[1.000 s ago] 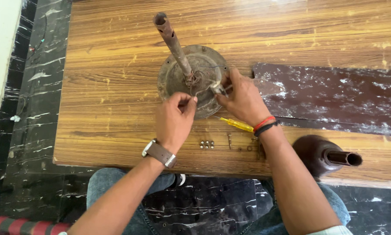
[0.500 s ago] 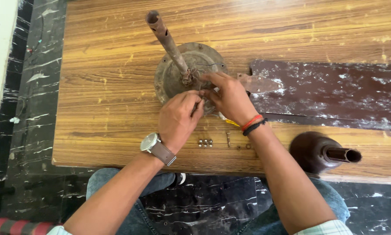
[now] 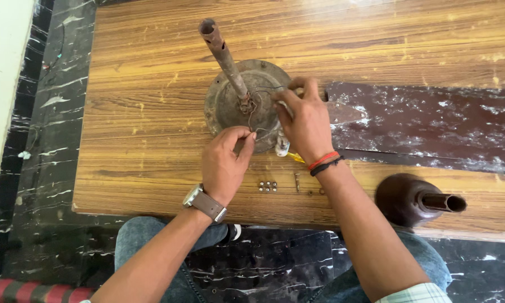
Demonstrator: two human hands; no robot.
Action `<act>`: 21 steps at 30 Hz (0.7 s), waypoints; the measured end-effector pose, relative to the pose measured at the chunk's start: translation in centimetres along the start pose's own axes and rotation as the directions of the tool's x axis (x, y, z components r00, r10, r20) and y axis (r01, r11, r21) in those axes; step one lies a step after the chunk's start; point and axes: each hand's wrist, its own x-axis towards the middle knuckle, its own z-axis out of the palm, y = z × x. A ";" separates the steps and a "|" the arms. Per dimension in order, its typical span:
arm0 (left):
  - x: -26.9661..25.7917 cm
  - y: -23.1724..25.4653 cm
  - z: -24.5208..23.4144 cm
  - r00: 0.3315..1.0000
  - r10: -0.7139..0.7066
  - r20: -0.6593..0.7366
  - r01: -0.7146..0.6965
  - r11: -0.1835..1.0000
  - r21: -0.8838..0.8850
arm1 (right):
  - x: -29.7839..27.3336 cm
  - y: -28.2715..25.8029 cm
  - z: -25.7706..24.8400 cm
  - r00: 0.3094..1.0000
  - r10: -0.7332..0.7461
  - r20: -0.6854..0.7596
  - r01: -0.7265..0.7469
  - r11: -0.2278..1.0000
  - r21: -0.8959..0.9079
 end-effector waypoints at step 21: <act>-0.4 -3.3 3.1 0.819 -0.545 0.180 0.537 0.616 -0.576 | -0.2 -0.8 0.3 0.924 -0.226 0.309 0.179 0.969 0.172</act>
